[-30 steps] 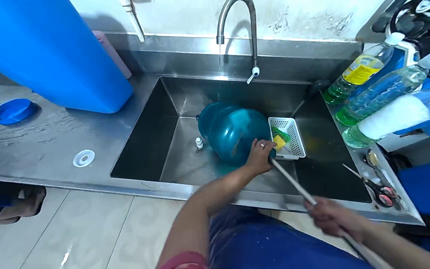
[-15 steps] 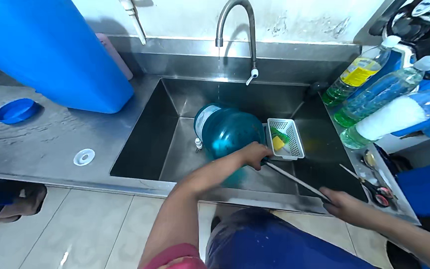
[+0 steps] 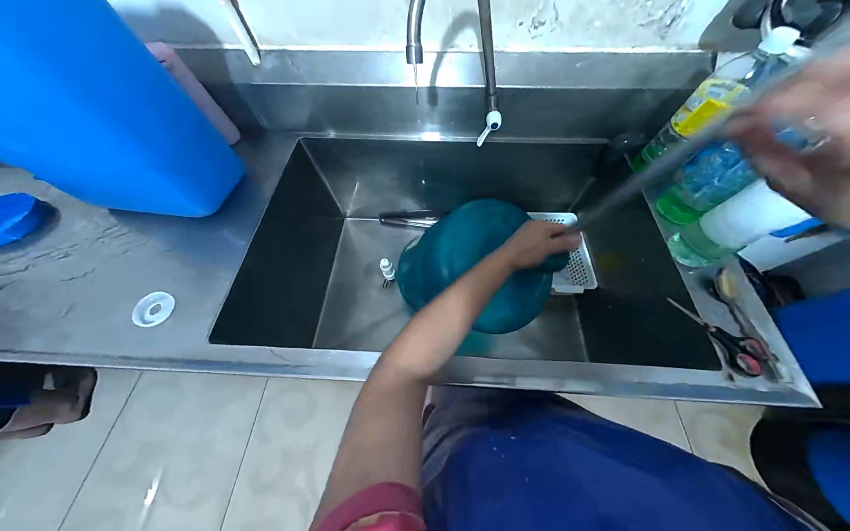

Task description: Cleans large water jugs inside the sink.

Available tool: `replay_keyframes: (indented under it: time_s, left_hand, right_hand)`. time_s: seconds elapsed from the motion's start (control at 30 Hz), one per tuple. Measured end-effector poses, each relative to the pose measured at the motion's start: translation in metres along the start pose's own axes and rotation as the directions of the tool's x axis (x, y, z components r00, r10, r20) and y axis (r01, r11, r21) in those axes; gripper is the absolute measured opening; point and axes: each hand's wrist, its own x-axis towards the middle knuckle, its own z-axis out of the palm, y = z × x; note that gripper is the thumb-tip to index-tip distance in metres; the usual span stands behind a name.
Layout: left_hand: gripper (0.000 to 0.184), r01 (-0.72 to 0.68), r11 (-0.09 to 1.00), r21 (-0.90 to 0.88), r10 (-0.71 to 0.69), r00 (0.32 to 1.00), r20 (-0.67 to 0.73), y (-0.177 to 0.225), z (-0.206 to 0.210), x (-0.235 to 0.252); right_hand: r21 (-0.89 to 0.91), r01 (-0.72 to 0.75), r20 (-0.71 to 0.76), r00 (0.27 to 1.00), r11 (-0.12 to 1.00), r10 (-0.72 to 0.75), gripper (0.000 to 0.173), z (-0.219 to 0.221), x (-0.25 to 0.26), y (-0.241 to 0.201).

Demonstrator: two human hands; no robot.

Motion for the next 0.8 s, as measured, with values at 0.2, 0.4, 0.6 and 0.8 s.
replay_keyframes:
  time_s: [0.2, 0.4, 0.6, 0.8]
  left_hand:
    - [0.031, -0.137, 0.967, -0.214, 0.061, 0.943, -0.327, -0.008, -0.017, -0.032]
    - [0.069, -0.074, 0.993, -0.096, 0.057, 0.984, -0.170, -0.024, -0.047, -0.043]
    - [0.057, -0.161, 0.817, -0.554, -0.061, 0.931, -0.360, -0.064, -0.061, -0.080]
    - [0.065, 0.045, 0.941, -0.335, -0.286, 0.637, -0.716, -0.025, 0.012, -0.131]
  right_hand:
    - [0.929, -0.350, 0.079, 0.505, 0.120, 0.860, 0.022, 0.163, 0.055, -0.121]
    - [0.912, -0.348, 0.402, 0.667, -0.215, 0.627, 0.042, 0.164, 0.082, -0.104]
    - [0.773, -0.630, 0.632, 0.775, -0.075, 0.011, 0.044, 0.193, 0.162, -0.141]
    - [0.839, -0.543, 0.452, 0.715, 0.017, 0.534, 0.033, 0.181, 0.147, -0.183]
